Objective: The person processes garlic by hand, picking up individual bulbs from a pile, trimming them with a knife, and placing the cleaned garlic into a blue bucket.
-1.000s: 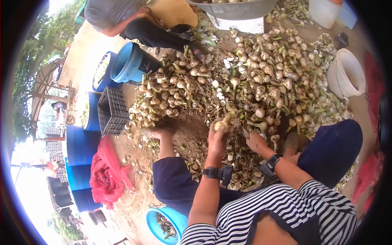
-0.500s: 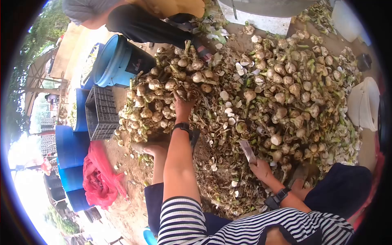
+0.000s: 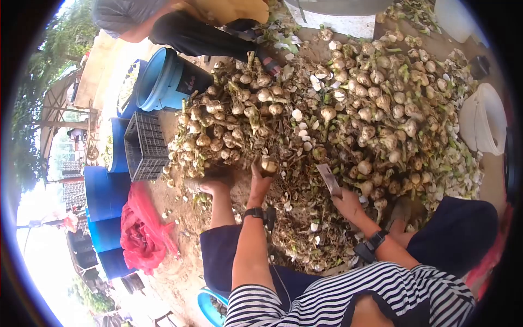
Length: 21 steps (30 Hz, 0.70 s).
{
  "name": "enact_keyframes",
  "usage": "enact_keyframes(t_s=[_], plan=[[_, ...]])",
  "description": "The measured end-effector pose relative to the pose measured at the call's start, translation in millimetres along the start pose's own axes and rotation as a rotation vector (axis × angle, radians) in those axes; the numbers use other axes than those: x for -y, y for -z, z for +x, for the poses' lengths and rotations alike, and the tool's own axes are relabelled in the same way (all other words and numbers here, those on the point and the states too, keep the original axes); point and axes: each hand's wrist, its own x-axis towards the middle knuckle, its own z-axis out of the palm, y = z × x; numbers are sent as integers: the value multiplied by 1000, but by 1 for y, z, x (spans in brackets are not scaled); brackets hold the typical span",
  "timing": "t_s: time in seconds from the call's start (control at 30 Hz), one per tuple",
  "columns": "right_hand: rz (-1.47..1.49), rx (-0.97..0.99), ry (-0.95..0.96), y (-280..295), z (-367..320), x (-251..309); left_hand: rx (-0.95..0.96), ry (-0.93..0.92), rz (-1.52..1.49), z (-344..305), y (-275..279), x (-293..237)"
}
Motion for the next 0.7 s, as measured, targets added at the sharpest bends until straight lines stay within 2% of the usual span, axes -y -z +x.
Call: enact_keyframes(t_s=[0.07,0.1,0.13,0.2,0.3,0.37,0.4,0.43,0.5,0.6,0.7], plan=[[-39,-23,2,4,-3,12,118,-131,-400,-42,-24,-34],[-93,-29,47,9,-9,25,150,80,-274,-66,-28,-63],[-144,-39,88,15,-16,44,130,22,-346,-87,-35,-77],[-239,-96,237,22,-28,64,74,49,-471,-113,-50,-81],[-347,-216,542,23,-45,81,97,37,-310,-148,-55,-103],[-413,-260,738,24,-57,91,142,-99,-148,-165,-54,-107],[-442,-289,781,26,-62,93,160,-171,-66,-172,-52,-115],[-469,-317,823,26,-68,96,99,-231,-59,-182,-53,-122],[-467,-343,898,24,-76,97,107,-245,-40,-203,-48,-136],[-413,-344,896,19,-79,89,110,-210,-112,-220,-46,-140],[-587,-335,636,8,-58,51,181,-229,-321,-246,-53,-162]])
